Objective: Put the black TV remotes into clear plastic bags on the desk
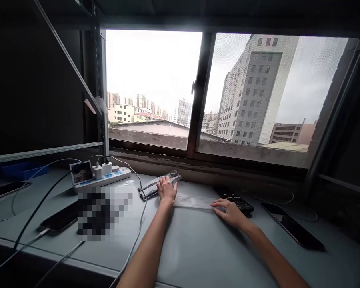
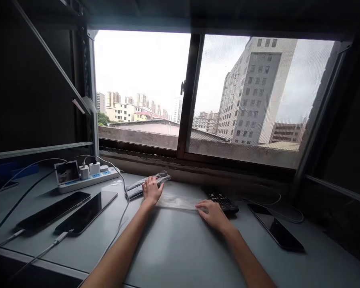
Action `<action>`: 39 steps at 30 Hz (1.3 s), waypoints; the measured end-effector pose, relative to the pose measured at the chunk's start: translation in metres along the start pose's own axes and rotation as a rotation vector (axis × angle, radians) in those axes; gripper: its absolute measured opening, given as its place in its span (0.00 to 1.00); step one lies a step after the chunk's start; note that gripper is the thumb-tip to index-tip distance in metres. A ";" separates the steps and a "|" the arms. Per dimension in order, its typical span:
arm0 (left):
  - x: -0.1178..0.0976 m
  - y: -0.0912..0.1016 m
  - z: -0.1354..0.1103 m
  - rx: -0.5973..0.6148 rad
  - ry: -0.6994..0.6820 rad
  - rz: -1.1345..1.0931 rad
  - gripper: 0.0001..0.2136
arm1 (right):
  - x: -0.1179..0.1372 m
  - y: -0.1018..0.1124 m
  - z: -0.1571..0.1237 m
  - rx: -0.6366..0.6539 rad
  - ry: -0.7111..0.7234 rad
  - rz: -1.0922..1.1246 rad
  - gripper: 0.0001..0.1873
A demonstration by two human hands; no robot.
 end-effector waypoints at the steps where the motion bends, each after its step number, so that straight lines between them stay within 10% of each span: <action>1: 0.009 -0.003 0.000 0.025 0.056 0.045 0.18 | -0.001 0.000 0.000 -0.002 -0.009 0.010 0.17; 16: 0.021 -0.009 0.001 0.106 0.069 0.090 0.17 | -0.003 0.002 0.002 -0.003 -0.040 0.133 0.18; 22: 0.013 0.015 0.006 -0.046 0.037 0.051 0.15 | -0.007 0.001 0.002 -0.006 -0.047 0.184 0.18; 28: -0.051 0.063 -0.012 -0.453 -0.334 -0.162 0.16 | -0.018 0.003 0.002 -0.092 -0.137 0.305 0.17; 33: -0.097 0.054 -0.046 -0.322 -0.701 -0.239 0.21 | -0.035 0.024 0.006 -0.354 -0.344 0.511 0.15; 39: -0.106 0.028 -0.061 -0.133 -0.799 -0.273 0.22 | -0.052 0.047 0.007 -0.650 -0.508 0.696 0.16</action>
Point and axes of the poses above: each hand's wrist, its own z-axis towards the middle knuckle, its own y-axis out of the back of the hand, x = y × z, the point moved 8 cm from there along z, towards the middle knuckle, and after that the axes turned 13 degrees about -x, right-handed, at the moved point
